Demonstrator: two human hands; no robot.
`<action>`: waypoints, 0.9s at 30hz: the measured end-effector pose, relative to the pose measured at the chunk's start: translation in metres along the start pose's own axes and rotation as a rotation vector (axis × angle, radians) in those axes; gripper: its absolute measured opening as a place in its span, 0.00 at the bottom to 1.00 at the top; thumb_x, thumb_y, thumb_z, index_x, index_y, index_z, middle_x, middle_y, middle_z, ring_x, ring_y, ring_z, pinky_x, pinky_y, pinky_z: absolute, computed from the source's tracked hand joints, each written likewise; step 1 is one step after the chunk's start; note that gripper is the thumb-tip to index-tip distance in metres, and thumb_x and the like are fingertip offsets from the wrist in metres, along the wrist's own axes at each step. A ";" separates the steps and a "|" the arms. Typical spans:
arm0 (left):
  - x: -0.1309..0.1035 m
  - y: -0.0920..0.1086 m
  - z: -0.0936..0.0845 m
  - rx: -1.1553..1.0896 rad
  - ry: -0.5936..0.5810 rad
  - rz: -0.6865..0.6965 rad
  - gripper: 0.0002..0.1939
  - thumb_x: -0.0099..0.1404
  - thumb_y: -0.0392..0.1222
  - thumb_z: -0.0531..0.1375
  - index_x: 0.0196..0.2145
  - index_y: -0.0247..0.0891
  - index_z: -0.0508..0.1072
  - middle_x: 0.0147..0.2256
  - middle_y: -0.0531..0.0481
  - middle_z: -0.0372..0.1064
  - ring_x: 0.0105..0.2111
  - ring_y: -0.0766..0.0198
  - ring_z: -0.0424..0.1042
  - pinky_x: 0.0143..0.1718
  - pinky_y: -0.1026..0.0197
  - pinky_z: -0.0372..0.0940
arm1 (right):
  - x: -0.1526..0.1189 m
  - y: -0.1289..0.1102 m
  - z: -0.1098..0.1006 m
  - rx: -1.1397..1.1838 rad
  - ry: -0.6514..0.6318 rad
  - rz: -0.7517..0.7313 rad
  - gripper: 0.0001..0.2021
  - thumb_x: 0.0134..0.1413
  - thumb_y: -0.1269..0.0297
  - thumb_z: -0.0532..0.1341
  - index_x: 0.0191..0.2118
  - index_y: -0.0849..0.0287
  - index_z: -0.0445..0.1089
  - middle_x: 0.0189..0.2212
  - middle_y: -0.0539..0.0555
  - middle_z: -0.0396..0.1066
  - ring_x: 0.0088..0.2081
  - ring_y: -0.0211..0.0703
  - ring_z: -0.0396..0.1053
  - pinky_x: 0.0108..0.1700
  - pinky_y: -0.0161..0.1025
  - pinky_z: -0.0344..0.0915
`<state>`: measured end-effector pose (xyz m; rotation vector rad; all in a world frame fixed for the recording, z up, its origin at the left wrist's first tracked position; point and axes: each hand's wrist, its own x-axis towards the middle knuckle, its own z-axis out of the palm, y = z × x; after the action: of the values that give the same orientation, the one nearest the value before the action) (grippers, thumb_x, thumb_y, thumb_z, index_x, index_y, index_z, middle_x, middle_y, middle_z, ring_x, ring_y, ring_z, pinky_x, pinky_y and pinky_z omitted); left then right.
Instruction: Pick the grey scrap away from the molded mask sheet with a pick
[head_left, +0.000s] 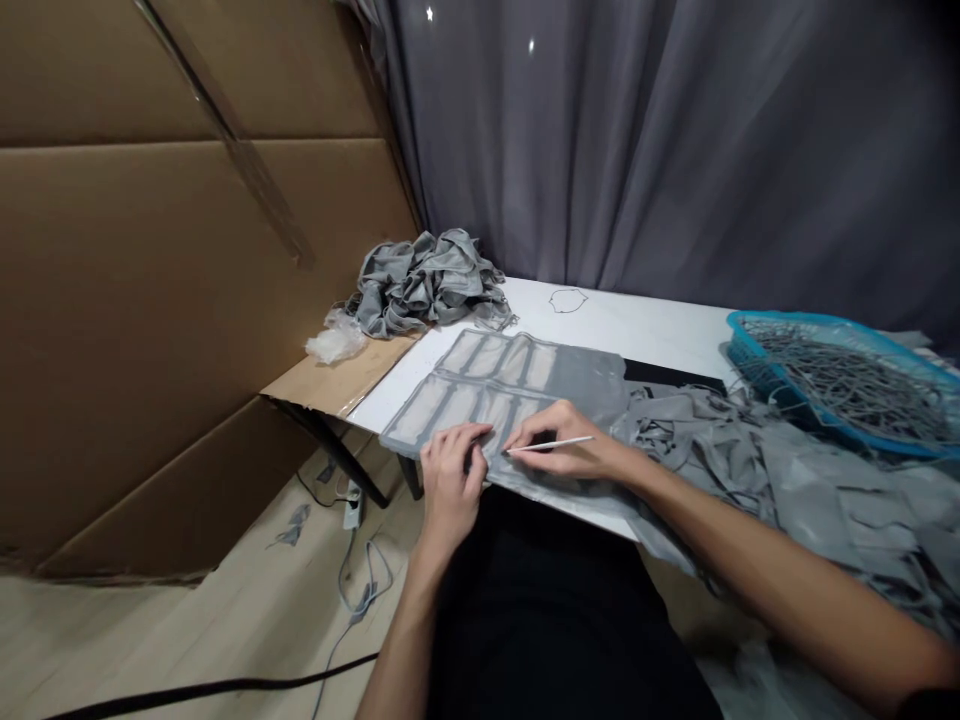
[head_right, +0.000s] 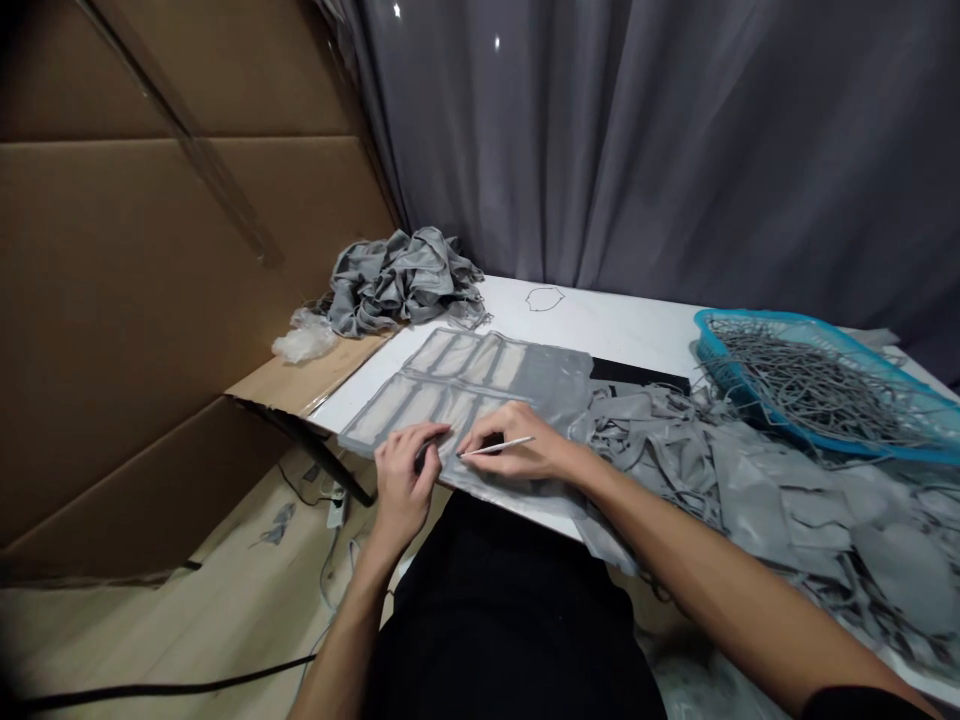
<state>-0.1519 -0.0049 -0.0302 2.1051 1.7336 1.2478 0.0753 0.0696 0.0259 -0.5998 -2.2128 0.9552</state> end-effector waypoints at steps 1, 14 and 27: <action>0.000 0.000 0.000 0.000 0.000 -0.001 0.16 0.81 0.37 0.55 0.57 0.48 0.79 0.56 0.48 0.81 0.58 0.51 0.74 0.60 0.47 0.60 | 0.000 -0.001 -0.002 0.006 -0.043 0.006 0.06 0.64 0.65 0.71 0.35 0.58 0.85 0.40 0.57 0.89 0.39 0.48 0.86 0.43 0.39 0.75; 0.000 0.003 -0.001 0.016 -0.009 -0.006 0.16 0.81 0.37 0.54 0.54 0.48 0.80 0.56 0.48 0.81 0.58 0.51 0.74 0.61 0.47 0.61 | -0.001 -0.002 -0.005 -0.128 -0.135 -0.063 0.06 0.69 0.63 0.70 0.40 0.56 0.87 0.46 0.57 0.89 0.44 0.49 0.87 0.49 0.40 0.77; 0.000 0.003 -0.001 0.031 -0.015 -0.009 0.16 0.81 0.37 0.54 0.55 0.48 0.80 0.56 0.48 0.81 0.58 0.51 0.74 0.59 0.46 0.60 | -0.002 0.004 -0.001 -0.208 -0.110 -0.196 0.09 0.73 0.64 0.68 0.39 0.55 0.85 0.45 0.56 0.89 0.41 0.45 0.86 0.43 0.36 0.73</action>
<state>-0.1504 -0.0062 -0.0276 2.1155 1.7657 1.2079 0.0785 0.0710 0.0228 -0.4203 -2.4368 0.6772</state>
